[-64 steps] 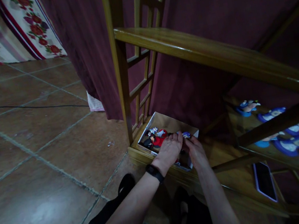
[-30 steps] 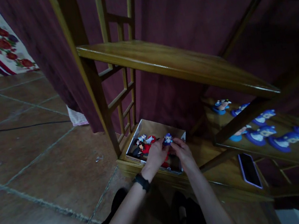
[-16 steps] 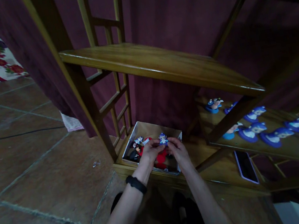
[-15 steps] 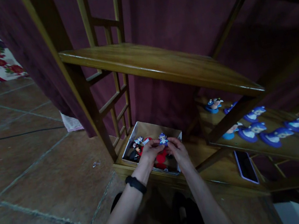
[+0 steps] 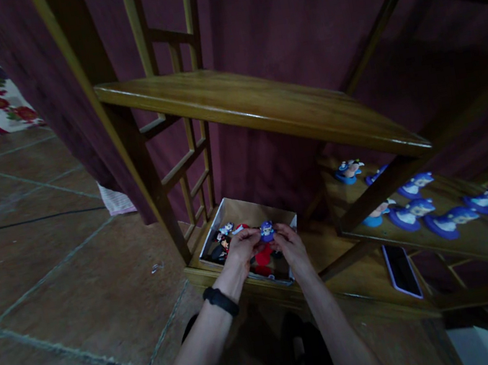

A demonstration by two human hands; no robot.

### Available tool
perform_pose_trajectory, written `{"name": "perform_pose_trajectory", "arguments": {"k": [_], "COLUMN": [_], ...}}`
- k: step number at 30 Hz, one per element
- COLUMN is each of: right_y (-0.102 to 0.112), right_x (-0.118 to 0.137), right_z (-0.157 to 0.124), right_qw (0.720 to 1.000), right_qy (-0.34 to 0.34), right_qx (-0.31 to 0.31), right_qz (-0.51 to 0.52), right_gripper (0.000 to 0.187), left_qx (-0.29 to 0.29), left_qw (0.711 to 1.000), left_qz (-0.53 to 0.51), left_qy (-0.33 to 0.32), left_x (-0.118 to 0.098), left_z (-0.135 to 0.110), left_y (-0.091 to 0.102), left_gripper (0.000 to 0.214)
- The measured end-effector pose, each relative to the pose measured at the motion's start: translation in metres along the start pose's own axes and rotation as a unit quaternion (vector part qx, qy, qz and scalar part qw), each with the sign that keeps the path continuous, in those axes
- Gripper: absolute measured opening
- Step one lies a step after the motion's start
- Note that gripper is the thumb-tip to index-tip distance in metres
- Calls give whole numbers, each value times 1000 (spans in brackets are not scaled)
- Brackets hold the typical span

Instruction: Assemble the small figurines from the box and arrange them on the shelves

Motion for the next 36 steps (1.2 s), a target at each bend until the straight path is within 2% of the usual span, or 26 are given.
{"name": "perform_pose_trajectory", "arguments": {"k": [5,13,20,30,36], "right_y": [1,-3,-3,-2,-2], "right_x": [1,3,6,4,4], "right_z": [1,0,0,4,6], "right_qw": [1000,999,999,999,998], "right_qy": [8,5,10,30,58], "right_qx": [-5,25,23,24,27], "right_qz": [16,33,29,17,-21], "right_gripper": [38,33,31,31,29], "left_qx": [21,38,35,32,38], "left_qw": [1000,998,999,998,998], "left_qz": [1,-42,-30,-53,-52], "left_qy": [-9,-14,-14,0,4], "left_x": [-1,-5,-9,-9,-7], "left_z": [1,1,-1,1,3], "left_y": [-2,-2,-3,-4,-4], "left_gripper": [13,25,28,10,19]}}
Point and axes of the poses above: each hand's wrist, its own z-axis towards the middle knuckle, its own y-axis out of the back of the hand, x = y × z, the point moved 7 cm from there along z, towards the middle knuckle, and after that the axes turned 1 degree about -z, right-handed, at the moved point
